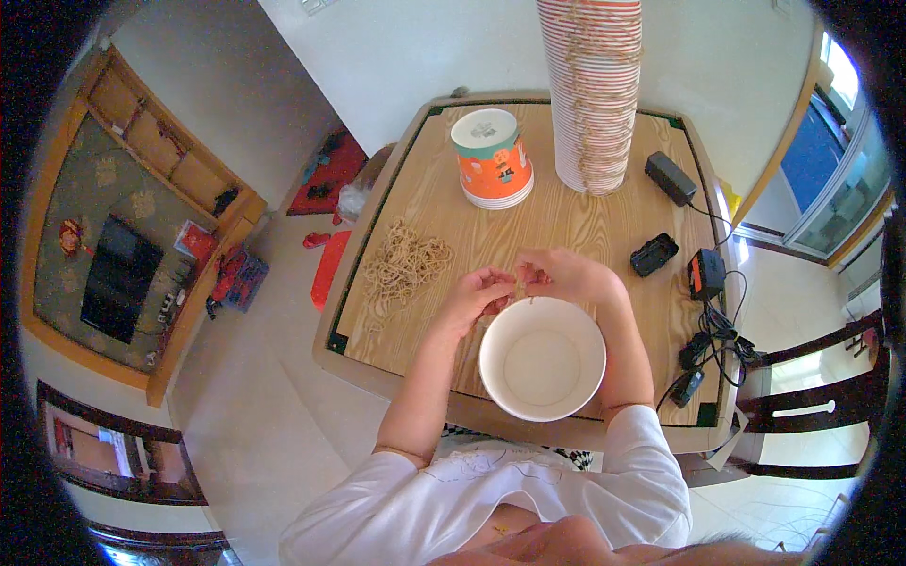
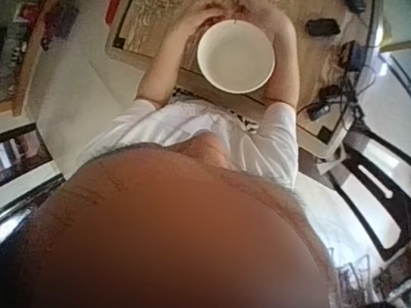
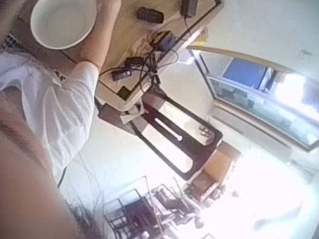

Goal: The person is putting rubber bands around a stack of disposable cups.

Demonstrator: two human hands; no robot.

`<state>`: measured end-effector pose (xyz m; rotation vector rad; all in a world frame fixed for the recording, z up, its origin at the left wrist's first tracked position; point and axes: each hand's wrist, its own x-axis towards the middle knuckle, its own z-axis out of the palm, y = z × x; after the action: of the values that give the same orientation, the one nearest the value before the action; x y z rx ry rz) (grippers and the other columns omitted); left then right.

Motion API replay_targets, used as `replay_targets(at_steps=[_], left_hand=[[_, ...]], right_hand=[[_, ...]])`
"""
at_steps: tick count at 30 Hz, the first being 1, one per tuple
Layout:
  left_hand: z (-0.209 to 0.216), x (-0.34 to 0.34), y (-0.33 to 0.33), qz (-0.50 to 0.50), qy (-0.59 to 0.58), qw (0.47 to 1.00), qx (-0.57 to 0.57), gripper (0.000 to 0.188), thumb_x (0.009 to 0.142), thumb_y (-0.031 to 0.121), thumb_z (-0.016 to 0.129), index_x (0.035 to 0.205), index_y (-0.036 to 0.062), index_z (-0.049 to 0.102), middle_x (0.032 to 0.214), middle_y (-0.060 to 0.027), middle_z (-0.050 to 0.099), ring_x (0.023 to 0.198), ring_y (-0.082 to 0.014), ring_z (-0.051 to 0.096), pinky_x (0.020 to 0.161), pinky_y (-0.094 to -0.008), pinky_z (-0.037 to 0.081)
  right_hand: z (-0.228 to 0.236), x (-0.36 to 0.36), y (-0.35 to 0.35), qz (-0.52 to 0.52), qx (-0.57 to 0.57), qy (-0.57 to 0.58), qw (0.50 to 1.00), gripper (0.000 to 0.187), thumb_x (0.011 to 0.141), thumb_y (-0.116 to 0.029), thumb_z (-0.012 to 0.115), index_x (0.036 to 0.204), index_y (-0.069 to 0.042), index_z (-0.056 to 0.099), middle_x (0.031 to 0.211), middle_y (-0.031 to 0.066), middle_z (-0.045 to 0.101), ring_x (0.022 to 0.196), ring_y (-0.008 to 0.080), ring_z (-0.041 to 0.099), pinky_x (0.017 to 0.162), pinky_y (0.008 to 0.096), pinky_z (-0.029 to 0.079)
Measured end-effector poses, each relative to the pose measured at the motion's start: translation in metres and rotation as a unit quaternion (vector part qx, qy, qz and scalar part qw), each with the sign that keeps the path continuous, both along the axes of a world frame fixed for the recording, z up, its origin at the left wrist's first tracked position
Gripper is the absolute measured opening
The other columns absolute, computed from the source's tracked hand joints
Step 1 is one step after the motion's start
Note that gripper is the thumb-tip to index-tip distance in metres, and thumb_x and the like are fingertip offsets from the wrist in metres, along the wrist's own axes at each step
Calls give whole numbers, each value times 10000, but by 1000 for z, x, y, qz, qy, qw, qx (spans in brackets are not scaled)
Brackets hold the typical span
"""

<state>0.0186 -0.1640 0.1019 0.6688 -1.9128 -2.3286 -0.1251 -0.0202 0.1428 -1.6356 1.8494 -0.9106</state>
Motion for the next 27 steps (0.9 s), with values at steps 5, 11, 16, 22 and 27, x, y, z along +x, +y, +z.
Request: replay_targets(at_steps=[5,11,16,22,27], left_hand=[[-5,-3,3,-6,2,1000,3,182,797,112,657,959,44,611,787,-7,605,627,-68,543,548,-191,421],[-13,1,-9,11,12,1000,26,136,805,94,643,927,49,603,759,1,598,598,-59,514,521,-180,391],[-9,-2,-6,15,41,998,33,135,829,124,636,939,55,597,749,0,594,594,-60,514,513,-177,394],[2,2,-3,50,44,996,62,167,815,110,654,964,52,606,753,1,609,606,-63,534,512,-181,400],[-3,6,-8,11,32,999,-2,132,804,99,662,920,46,627,731,4,613,592,-65,531,514,-186,398]], right_hand=[[-6,0,-2,-2,-13,1,1000,236,742,-124,665,901,-25,521,741,107,615,687,230,611,624,330,480],[-2,1,0,-2,-6,0,1000,262,776,-212,660,929,-33,544,762,113,625,700,234,616,628,333,482],[-3,4,-4,-8,15,51,999,270,799,-273,637,934,-45,585,782,118,633,703,253,616,621,343,480],[-16,-3,-7,-2,3,69,998,217,809,-249,615,898,-51,605,781,130,631,707,269,617,611,360,475],[-13,-1,-6,-11,-14,66,998,185,791,-205,615,892,-51,606,760,116,632,690,255,614,611,355,475]])
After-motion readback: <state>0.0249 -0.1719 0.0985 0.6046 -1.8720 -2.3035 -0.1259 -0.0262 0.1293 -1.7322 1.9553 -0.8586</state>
